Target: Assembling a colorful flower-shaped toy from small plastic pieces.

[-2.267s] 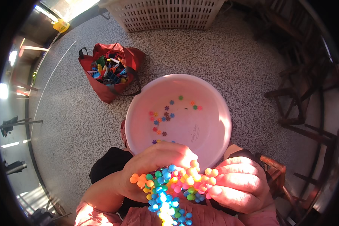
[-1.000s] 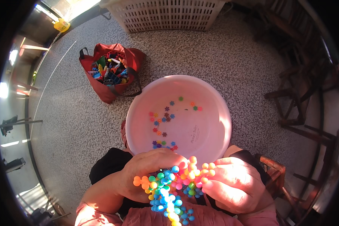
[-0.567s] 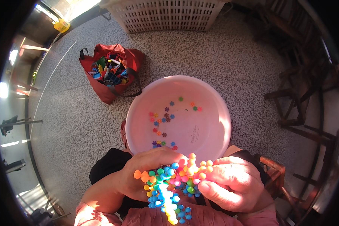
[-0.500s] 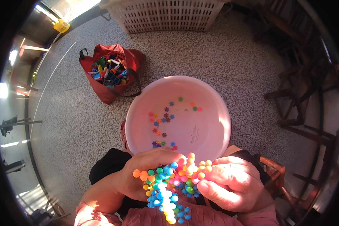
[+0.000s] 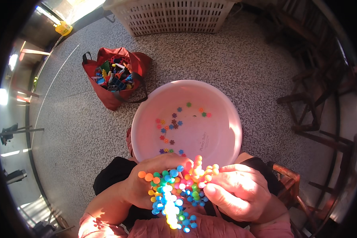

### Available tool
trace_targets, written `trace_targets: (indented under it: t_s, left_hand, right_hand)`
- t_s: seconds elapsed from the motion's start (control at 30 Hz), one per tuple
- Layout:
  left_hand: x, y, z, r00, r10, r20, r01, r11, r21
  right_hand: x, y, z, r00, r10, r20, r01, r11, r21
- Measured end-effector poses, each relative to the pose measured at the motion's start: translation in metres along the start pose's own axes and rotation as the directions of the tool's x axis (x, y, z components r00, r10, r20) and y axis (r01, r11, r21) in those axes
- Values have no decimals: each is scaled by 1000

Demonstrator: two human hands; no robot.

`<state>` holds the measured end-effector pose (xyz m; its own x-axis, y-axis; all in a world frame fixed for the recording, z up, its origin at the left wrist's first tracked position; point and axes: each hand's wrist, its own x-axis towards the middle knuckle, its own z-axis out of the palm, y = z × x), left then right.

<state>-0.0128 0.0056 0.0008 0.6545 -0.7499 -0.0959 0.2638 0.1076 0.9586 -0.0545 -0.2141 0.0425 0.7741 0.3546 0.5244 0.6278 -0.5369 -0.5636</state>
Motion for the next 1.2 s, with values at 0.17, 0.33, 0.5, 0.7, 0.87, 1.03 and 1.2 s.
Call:
trace_targets:
  t_s: [0.17, 0.33, 0.5, 0.7, 0.87, 1.03, 1.2]
  left_hand:
    - [0, 3, 1, 998, -54, -13, 53, 994, -94]
    - [-1, 0, 1, 997, -72, -39, 73, 997, 3]
    - [0, 2, 6, 994, -99, -52, 85, 971, -223]
    - [6, -1, 8, 999, -37, -36, 27, 971, -237]
    - [12, -6, 1, 1000, 19, 4, -19, 995, -96]
    - [15, 5, 7, 992, -75, -98, 47, 964, -263]
    - [12, 6, 4, 978, -74, -196, 3, 941, -338]
  right_hand:
    - [-2, 2, 6, 999, -23, -43, 22, 999, -24]
    - [-2, 2, 6, 999, -31, -28, 31, 999, -20]
    - [-1, 3, 12, 991, -66, -114, 63, 998, -31]
    - [6, 9, 6, 998, -5, 60, 2, 998, 58]
    - [3, 9, 2, 985, 170, 2, -167, 965, 201]
    - [-10, 17, 8, 892, 450, -26, -413, 838, 357]
    - [-4, 18, 15, 725, 688, -8, -502, 537, 678]
